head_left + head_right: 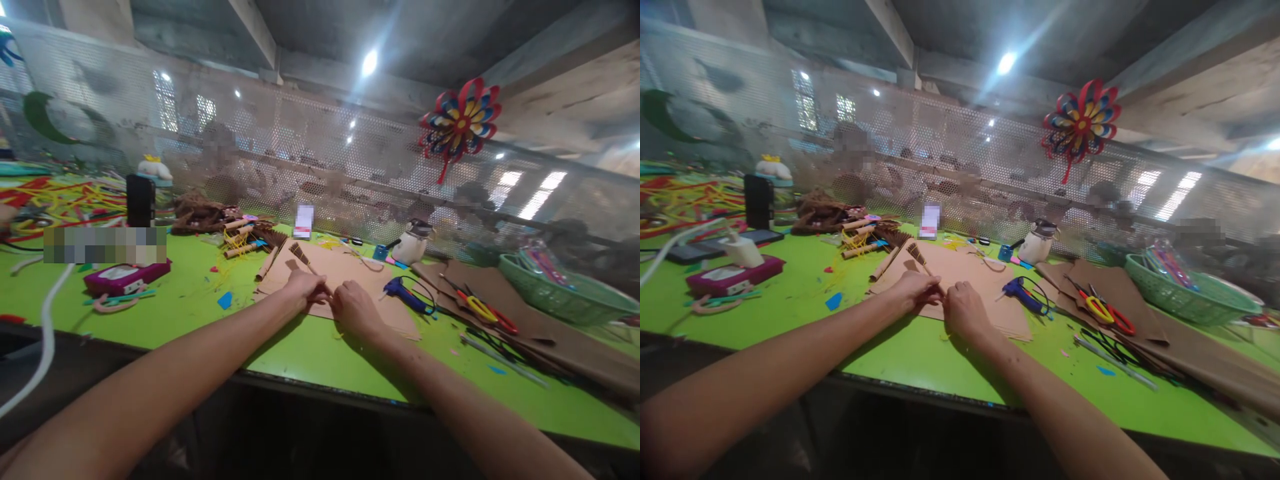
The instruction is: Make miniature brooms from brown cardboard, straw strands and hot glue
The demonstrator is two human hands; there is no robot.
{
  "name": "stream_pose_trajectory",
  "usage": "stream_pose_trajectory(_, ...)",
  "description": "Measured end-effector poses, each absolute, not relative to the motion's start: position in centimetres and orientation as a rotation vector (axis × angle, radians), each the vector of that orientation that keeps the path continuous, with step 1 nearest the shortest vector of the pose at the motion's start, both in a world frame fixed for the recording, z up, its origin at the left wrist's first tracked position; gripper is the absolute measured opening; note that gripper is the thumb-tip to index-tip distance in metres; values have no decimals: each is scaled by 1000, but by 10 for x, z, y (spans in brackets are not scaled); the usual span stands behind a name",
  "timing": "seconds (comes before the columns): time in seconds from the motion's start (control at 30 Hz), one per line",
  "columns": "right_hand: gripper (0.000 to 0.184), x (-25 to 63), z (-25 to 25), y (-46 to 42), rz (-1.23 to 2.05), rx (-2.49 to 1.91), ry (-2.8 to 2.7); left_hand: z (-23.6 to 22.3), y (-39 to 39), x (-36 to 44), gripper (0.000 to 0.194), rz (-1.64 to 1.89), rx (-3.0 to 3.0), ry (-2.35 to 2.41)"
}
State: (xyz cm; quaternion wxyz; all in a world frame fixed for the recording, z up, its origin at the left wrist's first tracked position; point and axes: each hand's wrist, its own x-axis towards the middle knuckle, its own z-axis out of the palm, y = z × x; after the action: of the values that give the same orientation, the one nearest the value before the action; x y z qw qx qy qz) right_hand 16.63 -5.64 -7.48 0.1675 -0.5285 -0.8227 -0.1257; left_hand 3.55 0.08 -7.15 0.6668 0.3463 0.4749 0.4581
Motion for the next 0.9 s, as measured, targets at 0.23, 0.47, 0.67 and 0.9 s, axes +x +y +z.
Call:
stream_pose_trajectory(0.23,9,168,-72,-42,-218,-1492,-2454,-50,2,3,12,585,1254,1379)
stream_pose_trajectory(0.47,20,169,-73,-48,-127,-1442,-2457,-48,-9,-18,5,810,1920,1442)
stream_pose_trajectory(0.67,20,174,-72,-45,-78,-1425,-2460,-66,-3,-22,17,763,2764,932)
stream_pose_trajectory(0.9,35,171,-83,-49,-250,-1431,-2441,-74,10,-26,22,820,2675,900)
